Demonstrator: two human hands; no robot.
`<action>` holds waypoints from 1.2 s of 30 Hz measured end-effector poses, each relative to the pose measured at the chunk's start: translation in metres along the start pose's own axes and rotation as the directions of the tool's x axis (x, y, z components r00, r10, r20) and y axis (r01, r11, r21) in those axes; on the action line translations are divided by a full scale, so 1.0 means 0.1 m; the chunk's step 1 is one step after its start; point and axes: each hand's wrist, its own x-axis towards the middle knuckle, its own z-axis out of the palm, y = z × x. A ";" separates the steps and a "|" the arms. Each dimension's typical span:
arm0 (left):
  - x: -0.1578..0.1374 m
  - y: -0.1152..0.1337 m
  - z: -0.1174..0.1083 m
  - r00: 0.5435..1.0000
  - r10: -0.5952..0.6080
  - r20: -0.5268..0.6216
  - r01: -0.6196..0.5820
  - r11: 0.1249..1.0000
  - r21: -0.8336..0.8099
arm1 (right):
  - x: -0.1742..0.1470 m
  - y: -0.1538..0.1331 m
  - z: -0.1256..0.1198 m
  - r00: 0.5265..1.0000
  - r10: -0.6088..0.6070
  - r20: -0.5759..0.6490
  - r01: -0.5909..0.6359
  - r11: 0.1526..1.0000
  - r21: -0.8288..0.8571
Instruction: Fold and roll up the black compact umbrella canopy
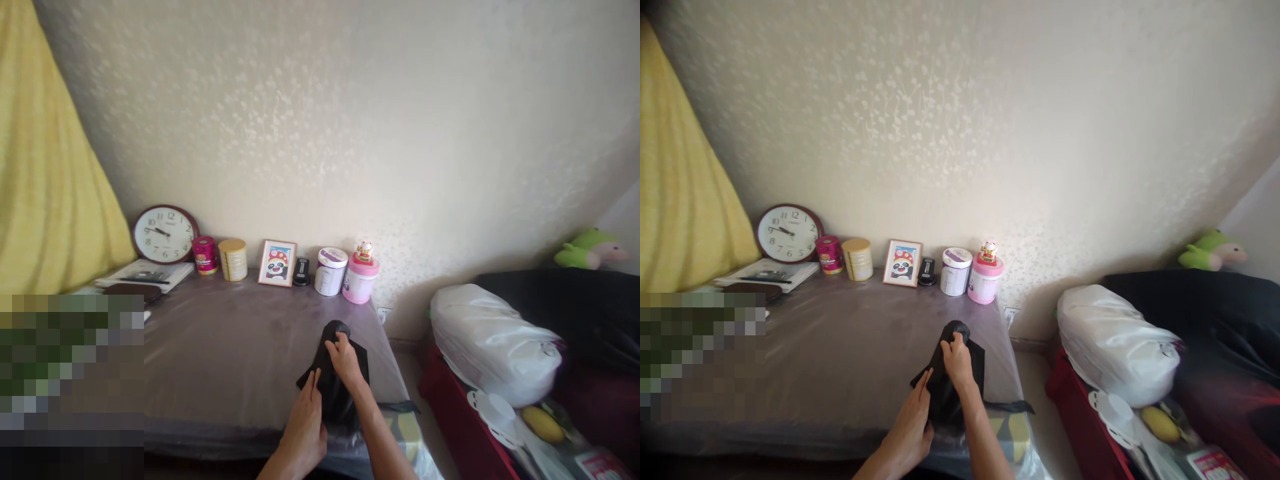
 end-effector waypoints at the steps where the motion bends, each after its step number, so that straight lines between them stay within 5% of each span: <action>1: 0.00 -0.01 0.01 1.000 0.001 -0.002 -0.001 1.000 -0.003 | 0.00 0.00 0.00 1.000 -0.003 0.009 0.003 1.000 -0.018; 8: -0.01 -0.13 0.20 0.994 0.016 -0.106 -0.024 0.997 -0.079 | -0.04 -0.07 -0.04 0.998 -0.022 0.052 0.024 0.999 -0.026; 14: -0.11 -0.04 0.04 0.987 0.002 -0.160 -0.026 0.989 -0.147 | -0.14 -0.16 -0.08 0.972 -0.125 0.199 0.105 0.989 0.107; 22: -0.16 -0.02 -0.08 0.996 -0.079 0.033 0.076 0.993 0.093 | -0.19 -0.18 -0.10 0.957 -0.201 0.209 0.205 0.979 0.001; 27: -0.17 -0.03 -0.18 0.998 -0.028 -0.054 0.036 0.988 0.153 | -0.16 -0.13 -0.07 0.955 -0.211 0.208 0.211 0.977 0.023; 30: -0.13 0.05 -0.20 0.996 0.007 -0.086 0.006 0.989 0.147 | -0.16 -0.13 -0.07 0.952 -0.225 0.206 0.221 0.974 0.044; 36: -0.02 0.12 -0.09 0.996 -0.063 0.067 0.058 0.996 0.065 | -0.27 -0.09 -0.14 0.937 -0.310 0.164 0.291 0.948 0.128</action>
